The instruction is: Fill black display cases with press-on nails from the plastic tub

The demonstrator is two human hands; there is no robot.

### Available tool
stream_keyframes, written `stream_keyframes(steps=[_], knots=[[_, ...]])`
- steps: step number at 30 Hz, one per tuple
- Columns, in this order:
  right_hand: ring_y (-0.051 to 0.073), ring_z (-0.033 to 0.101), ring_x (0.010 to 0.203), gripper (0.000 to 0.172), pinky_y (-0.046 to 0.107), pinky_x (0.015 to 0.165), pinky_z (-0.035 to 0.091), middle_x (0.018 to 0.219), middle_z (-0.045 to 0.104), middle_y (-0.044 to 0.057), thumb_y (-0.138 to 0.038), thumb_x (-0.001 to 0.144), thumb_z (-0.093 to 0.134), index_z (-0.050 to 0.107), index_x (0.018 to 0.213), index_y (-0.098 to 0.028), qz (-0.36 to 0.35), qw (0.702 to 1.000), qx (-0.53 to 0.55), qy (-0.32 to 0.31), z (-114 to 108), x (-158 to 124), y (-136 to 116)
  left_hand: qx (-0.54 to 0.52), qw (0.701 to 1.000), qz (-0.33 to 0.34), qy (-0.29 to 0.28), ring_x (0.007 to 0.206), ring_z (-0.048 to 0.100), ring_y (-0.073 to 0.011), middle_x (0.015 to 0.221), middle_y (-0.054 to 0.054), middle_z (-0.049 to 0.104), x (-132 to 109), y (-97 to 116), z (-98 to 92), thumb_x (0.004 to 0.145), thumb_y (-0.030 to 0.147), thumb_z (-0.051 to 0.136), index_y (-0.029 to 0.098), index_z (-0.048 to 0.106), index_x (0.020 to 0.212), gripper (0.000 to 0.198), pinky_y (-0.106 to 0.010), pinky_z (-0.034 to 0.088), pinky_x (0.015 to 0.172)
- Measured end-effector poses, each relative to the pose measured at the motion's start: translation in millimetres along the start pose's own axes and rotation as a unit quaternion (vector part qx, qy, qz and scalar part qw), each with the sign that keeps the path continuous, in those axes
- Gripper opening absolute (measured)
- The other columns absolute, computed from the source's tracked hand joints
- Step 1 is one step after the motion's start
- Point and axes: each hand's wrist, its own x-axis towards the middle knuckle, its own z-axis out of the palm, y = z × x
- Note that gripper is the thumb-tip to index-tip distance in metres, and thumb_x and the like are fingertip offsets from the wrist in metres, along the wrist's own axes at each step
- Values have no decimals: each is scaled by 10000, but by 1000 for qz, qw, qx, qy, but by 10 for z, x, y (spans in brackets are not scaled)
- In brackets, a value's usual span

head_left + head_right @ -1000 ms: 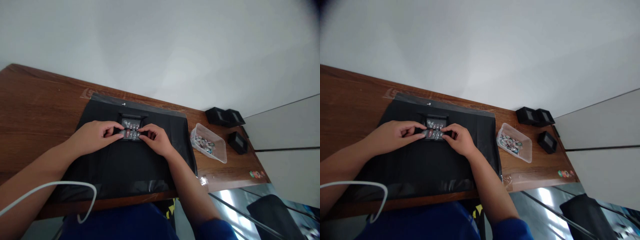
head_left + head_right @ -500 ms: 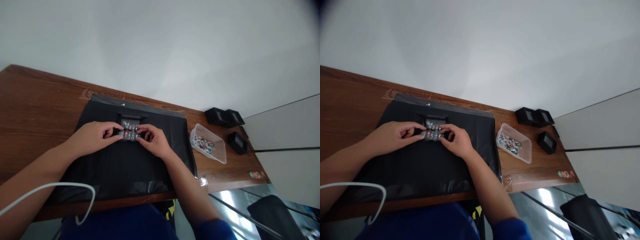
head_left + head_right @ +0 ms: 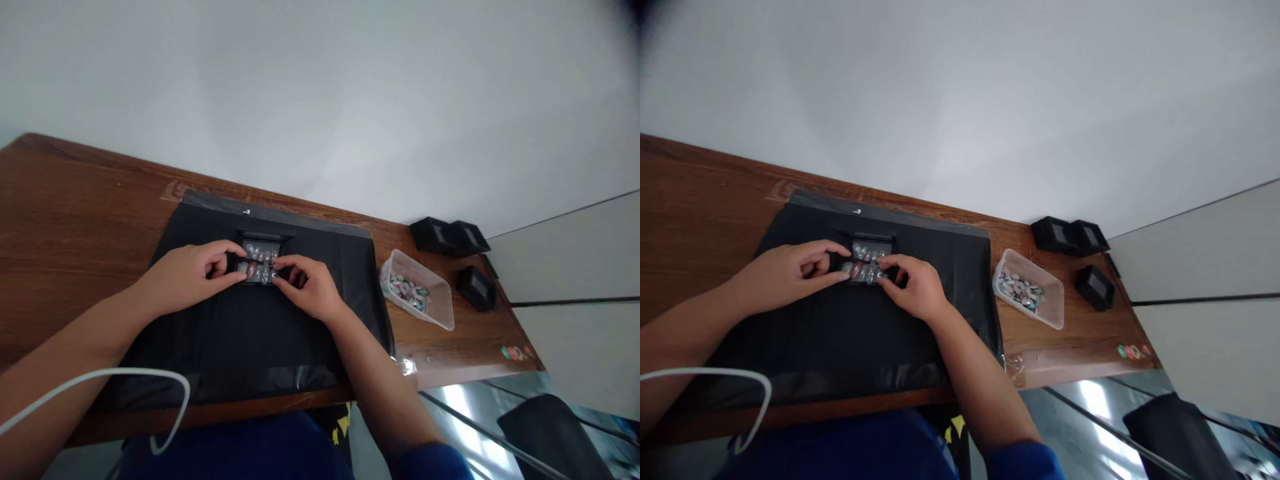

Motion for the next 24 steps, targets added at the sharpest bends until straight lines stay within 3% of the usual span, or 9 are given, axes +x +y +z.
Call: stream_keyframes(steps=[5,10,24], knots=[[127,671,697,320,276,668,552,1163,897,36,-262,945,847,841,1265,-263,-14,1000,-13,1,-4,-1,4,29,1000,-8,-2,595,607,-206,698,15,684,1,56,0,953,716,607,269,758,1549,759,-339,399,622],[131,684,707,322,282,683,571,1162,894,37,-252,946,859,838,1267,-266,-14,1000,-1,6,15,6,29,64,998,-17,-4,646,655,-232,735,-21,725,6,85,17,964,737,567,271,781,1545,775,-347,388,616],[131,686,708,285,279,674,564,1142,894,39,-252,955,858,850,1240,-258,-12,1000,1,9,5,-4,44,77,997,0,-2,614,633,-211,721,-11,699,-4,106,30,985,694,591,305,785,1519,689,-323,364,582]])
